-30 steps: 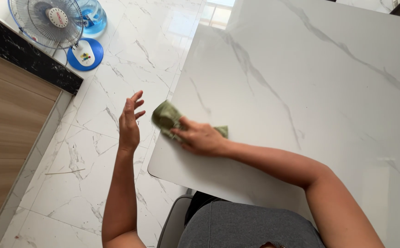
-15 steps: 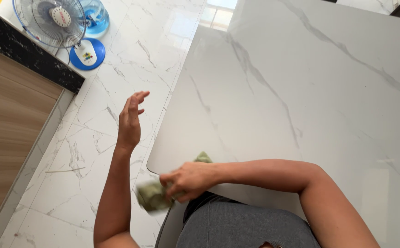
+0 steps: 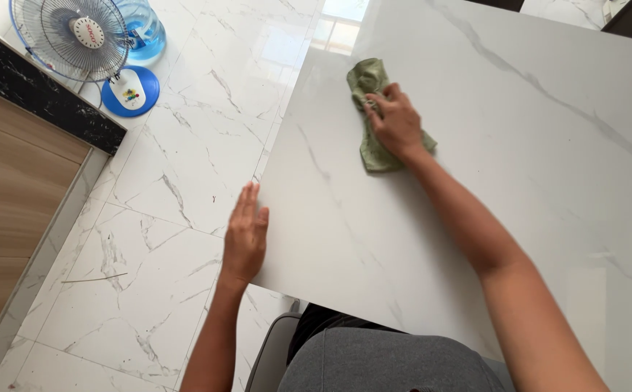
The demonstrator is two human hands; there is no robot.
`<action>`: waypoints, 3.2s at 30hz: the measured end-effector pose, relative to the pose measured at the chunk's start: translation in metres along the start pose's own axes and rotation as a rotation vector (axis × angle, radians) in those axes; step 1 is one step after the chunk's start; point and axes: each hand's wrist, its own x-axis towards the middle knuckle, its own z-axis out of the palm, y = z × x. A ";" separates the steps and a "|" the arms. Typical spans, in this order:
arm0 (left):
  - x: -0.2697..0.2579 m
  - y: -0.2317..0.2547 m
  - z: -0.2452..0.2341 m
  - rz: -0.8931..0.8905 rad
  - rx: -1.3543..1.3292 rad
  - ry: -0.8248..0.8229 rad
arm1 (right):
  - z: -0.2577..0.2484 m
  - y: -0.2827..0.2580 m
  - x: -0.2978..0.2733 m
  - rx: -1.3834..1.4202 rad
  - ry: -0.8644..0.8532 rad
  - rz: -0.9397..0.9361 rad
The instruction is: The person sprays a blue cleaning solution onto a white marble dining table and wipes the surface with a green cloth. They move around the table to reach different areas, repeatedly spraying and wiping until the entire surface is cleaned.
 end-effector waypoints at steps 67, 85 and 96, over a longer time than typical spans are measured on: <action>0.061 0.033 0.033 0.272 0.277 -0.194 | -0.114 0.018 -0.058 0.824 -0.182 -0.228; 0.143 -0.002 0.133 0.463 0.446 -0.183 | -0.091 0.062 -0.088 0.134 -0.189 -0.221; 0.143 0.000 0.135 0.391 0.297 -0.126 | -0.003 0.031 0.017 0.078 -0.006 0.034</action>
